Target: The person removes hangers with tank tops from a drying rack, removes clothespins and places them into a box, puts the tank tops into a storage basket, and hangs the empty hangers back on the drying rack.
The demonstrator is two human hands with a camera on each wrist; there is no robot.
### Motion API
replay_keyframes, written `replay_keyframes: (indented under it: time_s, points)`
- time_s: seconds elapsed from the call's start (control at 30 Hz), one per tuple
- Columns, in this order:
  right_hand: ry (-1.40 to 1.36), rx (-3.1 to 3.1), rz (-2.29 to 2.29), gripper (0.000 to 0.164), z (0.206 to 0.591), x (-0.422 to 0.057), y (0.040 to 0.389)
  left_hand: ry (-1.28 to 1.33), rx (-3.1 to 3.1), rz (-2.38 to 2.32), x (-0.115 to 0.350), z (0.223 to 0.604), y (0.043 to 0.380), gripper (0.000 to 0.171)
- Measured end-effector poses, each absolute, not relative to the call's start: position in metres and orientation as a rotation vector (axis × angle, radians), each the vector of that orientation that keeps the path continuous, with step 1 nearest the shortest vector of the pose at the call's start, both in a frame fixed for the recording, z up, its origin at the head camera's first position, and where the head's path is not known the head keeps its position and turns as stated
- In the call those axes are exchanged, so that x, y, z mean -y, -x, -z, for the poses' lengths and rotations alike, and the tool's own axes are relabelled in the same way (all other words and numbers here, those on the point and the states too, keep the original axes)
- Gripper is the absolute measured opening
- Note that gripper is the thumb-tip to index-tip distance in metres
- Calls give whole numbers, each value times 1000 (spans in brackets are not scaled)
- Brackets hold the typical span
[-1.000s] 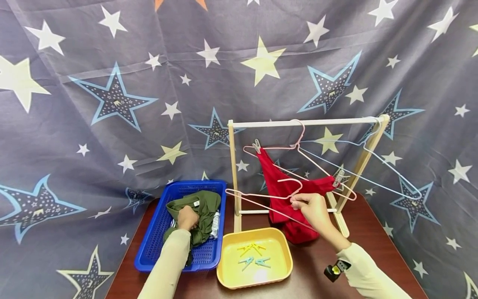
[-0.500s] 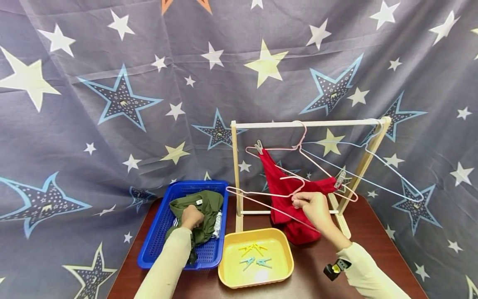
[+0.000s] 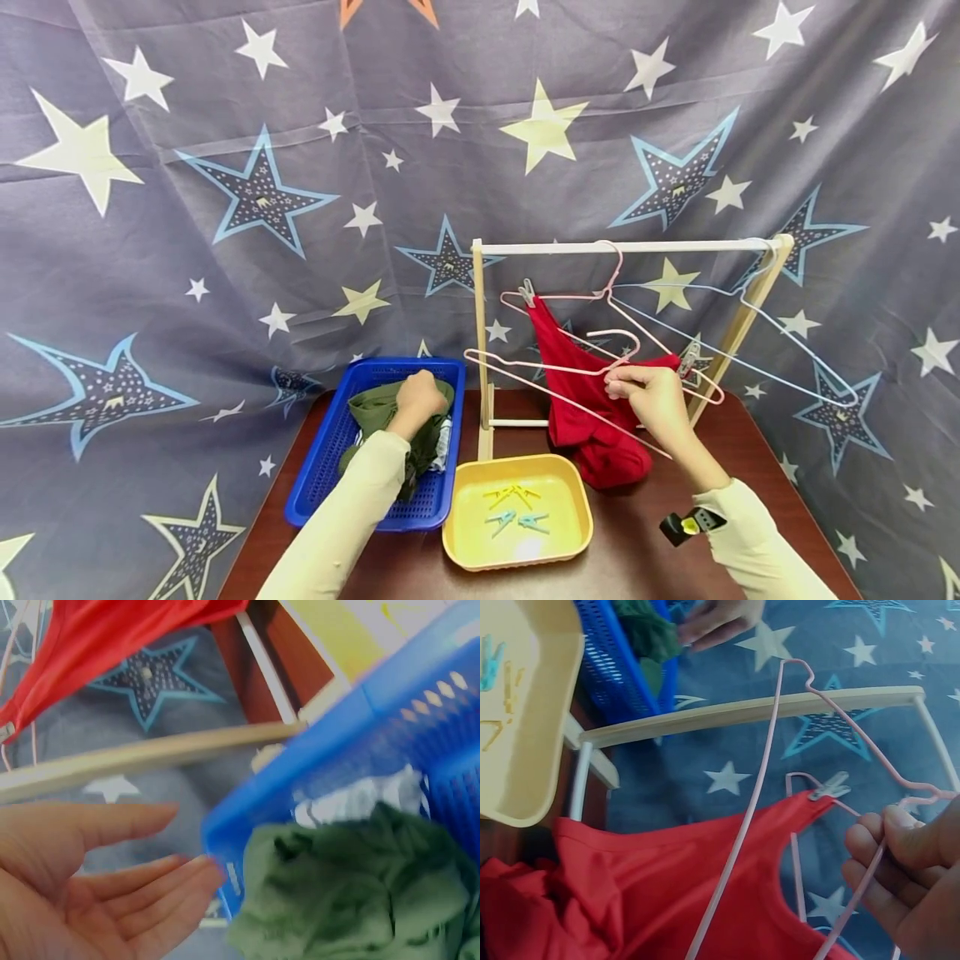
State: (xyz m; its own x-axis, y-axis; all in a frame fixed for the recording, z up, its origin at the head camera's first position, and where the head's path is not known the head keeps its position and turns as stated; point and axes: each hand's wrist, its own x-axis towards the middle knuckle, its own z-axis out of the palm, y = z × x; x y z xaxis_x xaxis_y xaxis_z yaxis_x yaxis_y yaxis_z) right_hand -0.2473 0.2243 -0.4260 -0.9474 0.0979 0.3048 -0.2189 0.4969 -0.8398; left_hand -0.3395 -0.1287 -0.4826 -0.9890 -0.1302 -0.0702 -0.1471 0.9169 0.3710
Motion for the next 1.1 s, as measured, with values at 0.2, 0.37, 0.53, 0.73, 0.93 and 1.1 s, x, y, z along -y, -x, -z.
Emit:
replay_keyframes:
  time_s: [0.2, 0.37, 0.53, 0.73, 0.93, 1.1]
  points:
    - [-141, 2368, -1461, 9, 407, -236, 245, 228, -2693, -789, 109, 489, 344, 35]
    - [-162, 2302, -1457, 11, 389, -248, 241, 320, -2517, -985, 105, 502, 353, 39]
    - [-197, 2154, -1571, 15, 371, -264, 238, 346, -2677, -880, 101, 521, 361, 33]
    - [-276, 1848, -1859, 21, 349, -285, 232, 327, -2797, -762, 101, 534, 356, 28]
    - [-346, 1685, -1942, 27, 330, -309, 227, 333, -2825, -759, 100, 537, 345, 24]
    - [-277, 1775, -1781, 22, 314, -331, 220, 309, -2845, -735, 97, 542, 341, 19]
